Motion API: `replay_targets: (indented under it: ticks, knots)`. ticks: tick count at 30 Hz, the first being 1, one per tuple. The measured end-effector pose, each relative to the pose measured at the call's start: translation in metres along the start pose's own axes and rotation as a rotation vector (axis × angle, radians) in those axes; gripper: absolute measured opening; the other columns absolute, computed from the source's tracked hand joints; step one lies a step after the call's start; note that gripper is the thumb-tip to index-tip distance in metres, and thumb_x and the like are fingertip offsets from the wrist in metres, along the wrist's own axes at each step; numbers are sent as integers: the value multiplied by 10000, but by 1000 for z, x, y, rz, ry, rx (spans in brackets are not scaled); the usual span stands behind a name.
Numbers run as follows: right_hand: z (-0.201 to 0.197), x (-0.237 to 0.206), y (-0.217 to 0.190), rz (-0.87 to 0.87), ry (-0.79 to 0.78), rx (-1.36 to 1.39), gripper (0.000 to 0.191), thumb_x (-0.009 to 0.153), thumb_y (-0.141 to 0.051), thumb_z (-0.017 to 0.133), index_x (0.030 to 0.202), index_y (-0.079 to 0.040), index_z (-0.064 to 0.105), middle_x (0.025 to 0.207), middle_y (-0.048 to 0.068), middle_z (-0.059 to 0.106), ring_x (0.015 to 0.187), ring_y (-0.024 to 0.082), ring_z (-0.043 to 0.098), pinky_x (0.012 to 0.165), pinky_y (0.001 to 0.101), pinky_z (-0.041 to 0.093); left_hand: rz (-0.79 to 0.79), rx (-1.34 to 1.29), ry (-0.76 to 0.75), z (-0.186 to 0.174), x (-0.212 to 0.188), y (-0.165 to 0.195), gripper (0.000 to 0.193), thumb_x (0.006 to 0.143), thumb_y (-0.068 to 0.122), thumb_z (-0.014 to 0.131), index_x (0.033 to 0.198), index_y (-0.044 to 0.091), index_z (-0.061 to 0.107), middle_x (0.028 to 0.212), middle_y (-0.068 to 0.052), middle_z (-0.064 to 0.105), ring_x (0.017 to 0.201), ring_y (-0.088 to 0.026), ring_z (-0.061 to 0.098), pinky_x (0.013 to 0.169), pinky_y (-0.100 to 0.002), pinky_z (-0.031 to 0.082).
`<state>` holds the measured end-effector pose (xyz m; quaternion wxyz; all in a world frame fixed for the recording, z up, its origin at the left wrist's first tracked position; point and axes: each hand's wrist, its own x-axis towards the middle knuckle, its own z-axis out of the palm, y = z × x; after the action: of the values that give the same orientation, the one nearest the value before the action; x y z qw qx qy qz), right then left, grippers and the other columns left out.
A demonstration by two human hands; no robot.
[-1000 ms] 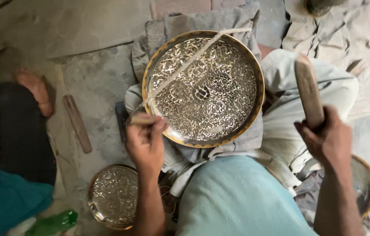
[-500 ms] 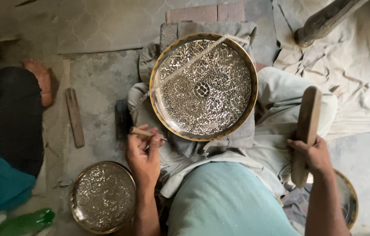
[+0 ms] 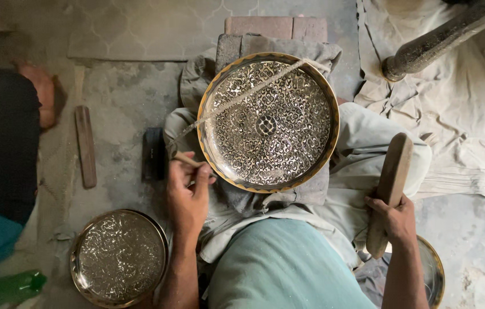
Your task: The person sits on the floor and uses a hammer and a small metal punch to create a decorative pattern on a large brass plate. They repeatedly strike the punch to emboss the metal surface, rotating the plate occasionally to access different areas.
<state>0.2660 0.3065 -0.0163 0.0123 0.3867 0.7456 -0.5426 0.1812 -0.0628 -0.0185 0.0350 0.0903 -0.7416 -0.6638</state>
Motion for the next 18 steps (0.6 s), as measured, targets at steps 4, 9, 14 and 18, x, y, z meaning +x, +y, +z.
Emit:
replay_targets:
  ticks: [4,9,14,18]
  knots:
    - [9,17,-3,41,-13,5,263,805,-90,762,1028,34,700,881,96,725,763,183,663,721,347,536,54,69,-61,21,19,0,226,1005,91,679,1152,-21,549,956,-99,725,828,-135,747,711,-246,603]
    - [21,46,-14,133,3,-201,382,815,-164,805,1123,25,680,952,136,720,817,210,654,732,374,535,163,-291,-102,80,57,-14,193,1052,90,669,1082,-8,505,1064,-91,594,949,-160,706,804,-295,666]
    - [19,81,-59,-104,-164,-237,517,855,-209,795,1282,-14,576,1042,126,698,903,221,646,825,384,553,96,-224,27,130,92,-28,188,1022,108,670,1030,26,500,942,-54,697,852,-120,754,711,-260,628]
    - [27,94,-130,-658,-82,-539,605,879,-153,744,1406,-23,477,1065,148,698,940,266,690,822,383,532,236,64,76,137,105,-29,184,1013,130,694,1030,31,539,884,-60,680,704,-96,639,594,-250,524]
